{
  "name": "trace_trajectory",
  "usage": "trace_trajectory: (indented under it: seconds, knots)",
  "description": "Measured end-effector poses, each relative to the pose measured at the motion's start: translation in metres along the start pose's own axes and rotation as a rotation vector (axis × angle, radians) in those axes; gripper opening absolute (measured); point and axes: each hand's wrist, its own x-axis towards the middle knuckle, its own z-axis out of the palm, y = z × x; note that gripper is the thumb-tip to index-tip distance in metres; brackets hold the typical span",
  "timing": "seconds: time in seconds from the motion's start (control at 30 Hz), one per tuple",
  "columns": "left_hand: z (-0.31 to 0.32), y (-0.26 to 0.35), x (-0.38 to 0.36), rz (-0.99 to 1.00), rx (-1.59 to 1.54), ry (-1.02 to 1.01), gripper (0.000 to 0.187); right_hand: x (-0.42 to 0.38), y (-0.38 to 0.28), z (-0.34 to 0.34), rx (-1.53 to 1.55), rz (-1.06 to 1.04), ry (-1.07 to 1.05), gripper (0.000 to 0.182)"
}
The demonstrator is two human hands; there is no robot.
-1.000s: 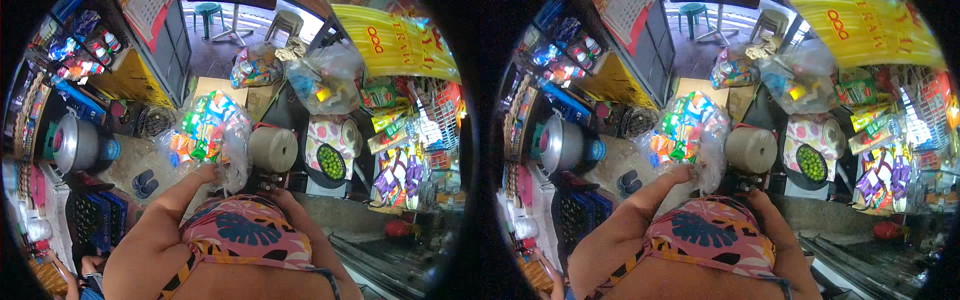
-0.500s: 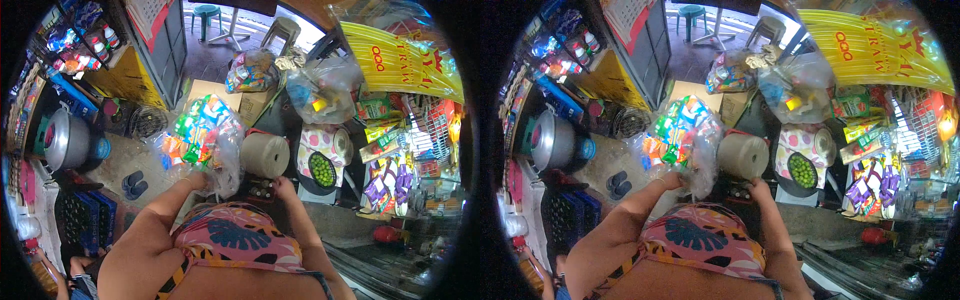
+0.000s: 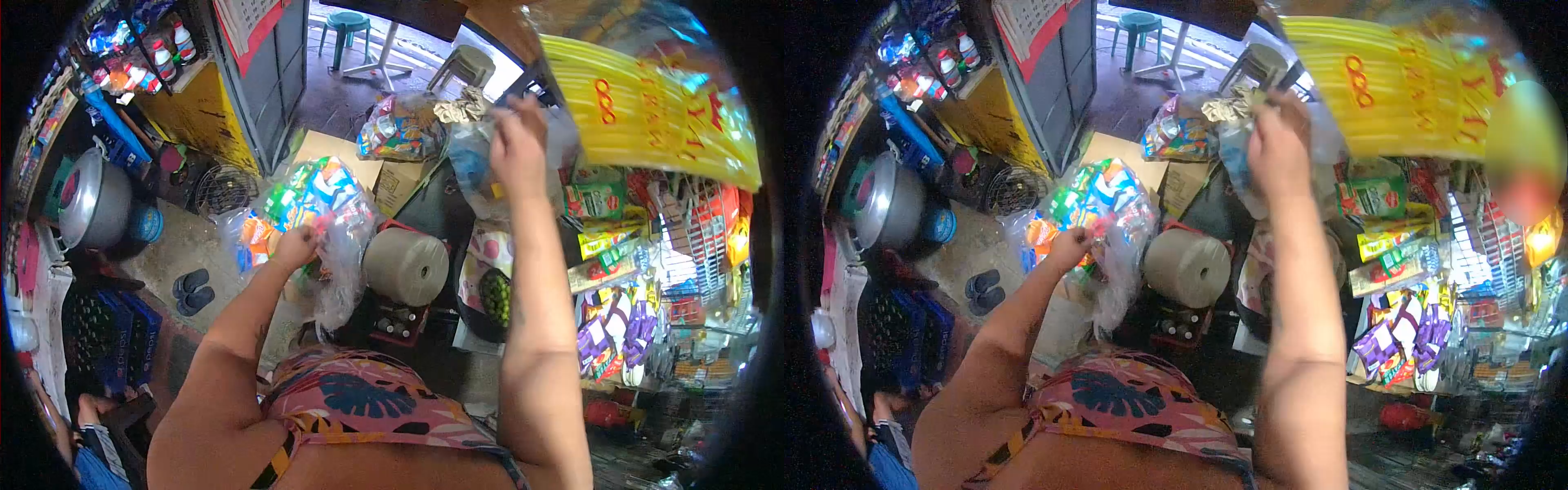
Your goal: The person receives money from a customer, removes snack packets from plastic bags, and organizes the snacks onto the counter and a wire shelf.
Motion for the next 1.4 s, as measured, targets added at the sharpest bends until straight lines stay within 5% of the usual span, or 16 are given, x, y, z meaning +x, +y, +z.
trace_trajectory:
  seconds: [0.1, 0.23, 0.3, 0.37, 0.43, 0.5, 0.6, 0.7, 0.8, 0.9, 0.93, 1.03, 1.13, 1.23, 1.37, 1.4]
  knots:
    - [0.009, 0.007, 0.048, -0.002, -0.127, 0.059, 0.027, 0.061, 0.026, 0.007, -0.298, -0.027, -0.175, 0.041]
    - [0.021, 0.029, 0.059, -0.123, -0.276, -0.09, 0.027, 0.097, 0.101, 0.055, -0.564, -0.171, -0.119, 0.052]
    - [0.057, 0.006, 0.058, 0.055, -0.166, -0.121, 0.027, 0.111, 0.093, 0.056, -0.966, -0.116, -0.436, 0.055]
    - [0.075, 0.018, 0.028, 0.11, -0.042, -0.135, 0.028, 0.111, 0.089, 0.065, -1.258, -0.138, -0.468, 0.051]
    - [0.103, 0.022, 0.002, 0.356, -0.123, -0.304, 0.036, 0.113, 0.07, 0.068, -1.4, -0.093, -0.509, 0.051]
    - [0.09, 0.048, -0.023, 0.358, -0.179, -0.656, 0.037, 0.116, 0.063, 0.067, -1.443, -0.054, -0.549, 0.054]
    - [0.097, 0.051, -0.042, 0.425, -0.188, -0.775, 0.035, 0.106, 0.098, 0.073, -1.253, -0.213, -0.376, 0.046]
    - [0.099, 0.048, -0.047, 0.518, -0.148, -0.701, 0.032, 0.115, 0.078, 0.068, -1.41, -0.039, -0.611, 0.055]
    - [0.085, 0.05, -0.051, 0.585, 0.014, -0.573, 0.031, 0.094, 0.104, 0.064, -0.894, 0.016, -0.431, 0.056]
    - [0.061, 0.064, -0.064, 0.525, 0.09, -0.615, 0.031, 0.057, 0.041, 0.009, -0.528, -0.066, -0.254, 0.04]
    - [0.063, 0.063, -0.071, 0.48, 0.094, -0.63, 0.031, 0.039, 0.018, -0.014, -0.464, -0.286, -0.101, 0.036]
    - [0.075, 0.068, -0.096, 0.411, 0.126, -0.66, 0.031, -0.038, -0.026, -0.068, 0.039, -0.192, -0.17, 0.029]
    - [0.095, 0.098, -0.121, 0.453, 0.157, -0.701, 0.03, -0.15, -0.047, -0.108, 0.084, -0.035, -0.149, 0.01]
    - [0.143, 0.126, -0.148, 0.512, 0.129, -0.675, 0.029, -0.257, -0.042, -0.16, 0.21, 0.21, -0.23, 0.012]
    - [0.204, 0.235, -0.192, 0.355, 0.119, -0.84, 0.023, -0.358, -0.023, -0.254, 0.252, 0.491, -0.054, 0.015]
    - [0.239, 0.226, -0.197, 0.447, 0.035, -0.819, 0.024, -0.383, -0.016, -0.277, 0.221, 0.547, -0.012, 0.015]
